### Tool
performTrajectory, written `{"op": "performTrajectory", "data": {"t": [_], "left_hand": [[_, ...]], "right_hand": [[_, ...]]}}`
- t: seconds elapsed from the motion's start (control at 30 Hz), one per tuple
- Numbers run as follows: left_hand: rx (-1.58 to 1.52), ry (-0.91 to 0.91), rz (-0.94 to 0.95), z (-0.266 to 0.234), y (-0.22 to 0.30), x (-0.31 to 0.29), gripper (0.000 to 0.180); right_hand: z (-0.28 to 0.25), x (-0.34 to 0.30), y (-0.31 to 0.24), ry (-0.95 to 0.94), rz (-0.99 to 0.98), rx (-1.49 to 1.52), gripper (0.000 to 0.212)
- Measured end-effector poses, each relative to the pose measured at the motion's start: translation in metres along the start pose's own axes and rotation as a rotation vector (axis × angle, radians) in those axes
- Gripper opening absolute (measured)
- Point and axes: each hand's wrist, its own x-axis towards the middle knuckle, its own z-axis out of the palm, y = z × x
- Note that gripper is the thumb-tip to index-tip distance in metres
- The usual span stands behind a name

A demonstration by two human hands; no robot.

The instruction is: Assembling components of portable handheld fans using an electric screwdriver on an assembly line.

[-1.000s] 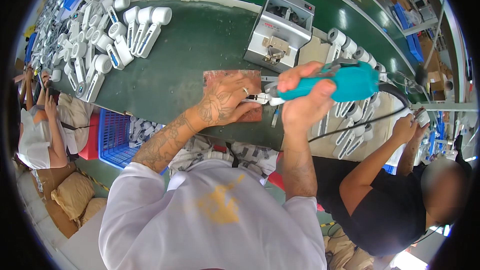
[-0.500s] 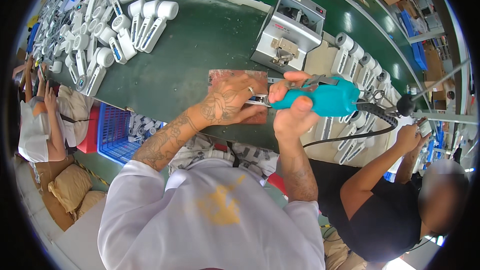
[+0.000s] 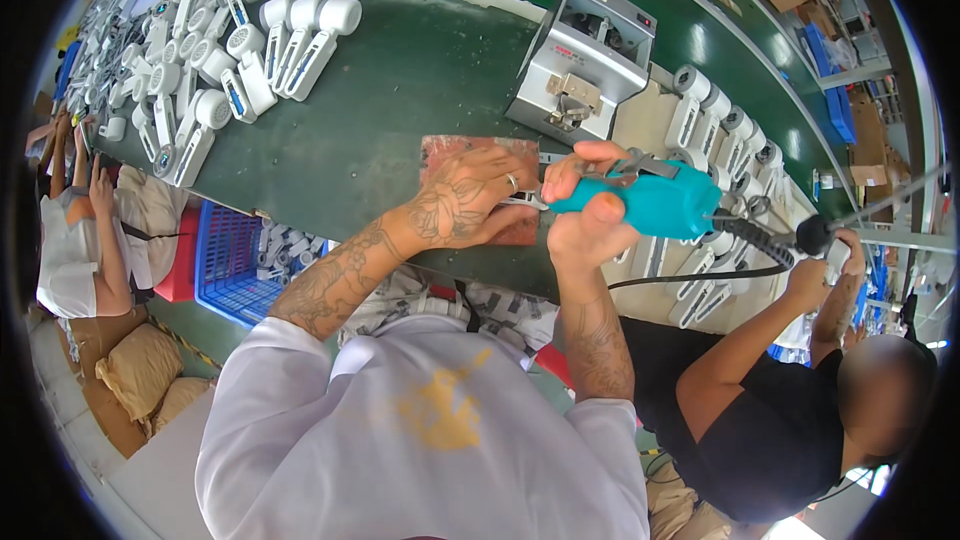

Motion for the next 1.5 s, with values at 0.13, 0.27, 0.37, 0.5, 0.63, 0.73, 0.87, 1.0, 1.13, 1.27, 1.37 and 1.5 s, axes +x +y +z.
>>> {"op": "performTrajectory", "data": {"t": [0.13, 0.27, 0.37, 0.5, 0.63, 0.73, 0.87, 1.0, 1.13, 1.27, 1.37, 1.5], "left_hand": [[-0.029, 0.023, -0.016, 0.001, 0.0, 0.0, 0.025], [-0.047, 0.011, -0.024, -0.008, 0.001, 0.007, 0.023], [-0.012, -0.138, -0.108, -0.01, -0.007, 0.015, 0.02], [-0.032, -0.08, -0.117, -0.006, -0.01, 0.012, 0.02], [0.007, -0.077, -0.12, -0.001, -0.008, 0.008, 0.02], [0.018, -0.057, -0.116, -0.001, -0.006, 0.01, 0.02], [0.001, -0.051, -0.115, -0.003, -0.01, 0.009, 0.02], [0.025, 0.025, -0.072, 0.0, -0.01, 0.009, 0.016], [0.052, 0.024, -0.067, -0.002, -0.007, 0.01, 0.016], [-0.011, -0.066, -0.143, -0.005, -0.006, 0.01, 0.018], [-0.007, -0.11, -0.179, -0.002, -0.006, 0.01, 0.019], [0.054, -0.064, -0.149, 0.0, -0.005, 0.01, 0.018]], "right_hand": [[0.008, 0.005, -0.015, 0.038, -0.003, -0.027, 0.08], [-0.01, 0.033, -0.011, 0.023, -0.042, 0.071, 0.072], [-0.003, 0.062, 0.003, 0.13, -0.091, -0.048, 0.066], [0.004, 0.086, 0.019, 0.119, -0.135, -0.08, 0.044], [0.005, 0.087, 0.031, 0.054, -0.177, -0.15, 0.045], [0.005, 0.087, 0.034, 0.031, -0.173, -0.168, 0.046], [0.008, 0.085, 0.029, -0.008, -0.083, -0.175, 0.044], [0.005, 0.053, 0.007, 0.059, 0.025, -0.059, 0.047], [-0.007, 0.034, 0.0, 0.008, 0.012, -0.031, 0.055], [-0.004, 0.029, 0.001, -0.028, 0.017, -0.062, 0.053], [-0.006, 0.026, 0.007, -0.025, 0.013, -0.139, 0.058], [-0.008, 0.021, 0.014, -0.013, 0.009, -0.088, 0.056]]}}
